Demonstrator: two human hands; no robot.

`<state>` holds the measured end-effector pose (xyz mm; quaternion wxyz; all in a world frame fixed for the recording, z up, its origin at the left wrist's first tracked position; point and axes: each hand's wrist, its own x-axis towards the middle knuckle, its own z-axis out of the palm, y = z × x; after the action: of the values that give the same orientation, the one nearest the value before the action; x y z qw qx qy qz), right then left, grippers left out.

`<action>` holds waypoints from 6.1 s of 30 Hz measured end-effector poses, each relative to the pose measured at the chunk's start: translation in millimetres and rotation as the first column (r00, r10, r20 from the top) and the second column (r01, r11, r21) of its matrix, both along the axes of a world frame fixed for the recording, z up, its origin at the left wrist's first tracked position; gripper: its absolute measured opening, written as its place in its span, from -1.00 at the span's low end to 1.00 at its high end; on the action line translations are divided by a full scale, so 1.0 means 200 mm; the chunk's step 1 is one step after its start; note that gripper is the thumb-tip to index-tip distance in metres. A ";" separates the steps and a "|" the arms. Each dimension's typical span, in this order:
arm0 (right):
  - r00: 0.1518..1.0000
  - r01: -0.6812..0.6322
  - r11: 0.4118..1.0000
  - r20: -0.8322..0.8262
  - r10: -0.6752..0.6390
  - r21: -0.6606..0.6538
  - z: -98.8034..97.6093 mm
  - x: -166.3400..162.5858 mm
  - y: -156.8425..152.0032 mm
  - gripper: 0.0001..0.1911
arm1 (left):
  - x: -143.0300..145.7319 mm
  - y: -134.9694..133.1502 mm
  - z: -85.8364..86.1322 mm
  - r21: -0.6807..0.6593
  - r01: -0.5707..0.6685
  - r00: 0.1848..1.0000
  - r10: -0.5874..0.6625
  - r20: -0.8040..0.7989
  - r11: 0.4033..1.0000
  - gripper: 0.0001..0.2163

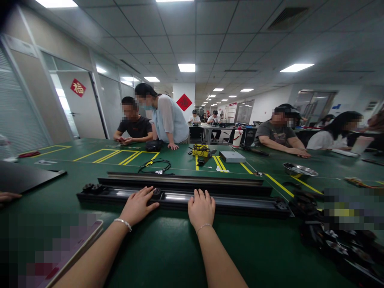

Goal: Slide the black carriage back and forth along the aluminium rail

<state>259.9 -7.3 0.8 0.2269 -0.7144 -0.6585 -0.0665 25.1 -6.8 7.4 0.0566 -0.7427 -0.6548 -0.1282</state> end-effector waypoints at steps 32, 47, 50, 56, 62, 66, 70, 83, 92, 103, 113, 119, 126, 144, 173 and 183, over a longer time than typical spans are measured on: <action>1.000 0.010 1.000 0.013 -0.010 -0.008 0.00 -0.01 0.00 -0.52 | 0.04 -0.01 0.01 -0.024 -0.028 0.999 0.028 -0.016 0.999 -0.43; 1.000 -0.002 1.000 -0.011 0.002 0.007 0.01 0.00 -0.01 -0.52 | 0.07 -0.02 0.02 -0.017 -0.042 0.999 0.042 -0.026 0.999 -0.43; 1.000 0.001 1.000 -0.005 -0.001 -0.007 0.01 0.00 -0.01 -0.52 | 0.07 -0.02 0.02 -0.023 -0.041 0.999 0.040 -0.028 0.999 -0.42; 1.000 0.002 1.000 0.004 -0.002 -0.010 0.01 0.00 -0.01 -0.52 | 0.08 -0.02 0.02 -0.031 -0.053 0.998 0.052 -0.032 0.998 -0.42; 1.000 0.005 1.000 0.005 -0.005 -0.012 0.01 0.00 -0.01 -0.52 | 0.08 -0.01 0.02 -0.029 -0.059 0.998 0.058 -0.039 0.998 -0.41; 1.000 0.000 1.000 -0.010 0.000 0.009 0.00 0.00 0.00 -0.52 | 0.08 -0.01 0.01 -0.018 -0.027 0.999 0.026 -0.033 0.999 -0.43; 1.000 0.001 1.000 -0.009 -0.001 0.007 0.00 0.00 -0.01 -0.52 | 0.08 -0.01 0.00 -0.018 0.037 0.999 -0.037 -0.023 0.999 -0.45; 1.000 0.011 1.000 0.000 -0.011 0.000 0.00 0.00 -0.01 -0.52 | 0.08 -0.01 0.00 -0.013 0.046 0.999 -0.046 -0.001 0.999 -0.45; 1.000 0.005 1.000 -0.016 -0.005 0.009 0.01 -0.01 -0.01 -0.53 | 0.09 0.00 -0.01 -0.006 0.044 0.999 -0.044 -0.023 0.999 -0.44; 1.000 0.000 1.000 -0.005 0.000 0.018 0.00 0.00 0.00 -0.53 | 0.12 -0.02 0.00 0.021 0.026 0.998 -0.025 -0.061 0.999 -0.43; 1.000 0.003 1.000 -0.010 -0.003 0.009 0.00 0.00 -0.01 -0.53 | 0.12 0.00 -0.02 0.053 0.028 0.999 -0.026 -0.039 0.998 -0.44; 1.000 -0.001 1.000 -0.013 0.002 0.021 0.01 -0.01 -0.01 -0.53 | 0.14 -0.01 -0.02 0.074 0.023 0.999 -0.020 -0.035 0.997 -0.44; 1.000 0.001 1.000 -0.001 0.000 0.027 0.00 -0.01 -0.01 -0.53 | 0.15 -0.01 -0.03 0.072 0.016 0.999 -0.012 -0.048 0.997 -0.43; 1.000 0.013 1.000 0.009 -0.013 0.021 -0.01 -0.01 0.00 -0.53 | 0.17 0.00 -0.06 0.073 -0.001 0.998 0.006 -0.059 0.997 -0.42; 1.000 0.002 1.000 0.001 -0.002 -0.007 0.01 -0.01 -0.01 -0.52 | 0.21 -0.01 0.00 0.024 0.140 0.990 -0.140 -0.009 0.990 -0.45; 1.000 0.005 1.000 0.018 -0.005 -0.018 0.02 -0.01 -0.02 -0.52 | 0.22 -0.01 -0.01 0.047 0.147 0.989 -0.147 0.008 0.988 -0.45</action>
<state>258.2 -10.9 5.3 0.2144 -0.7173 -0.6594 -0.0678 68.8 -8.2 4.7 0.0607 -0.7867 -0.5954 -0.1514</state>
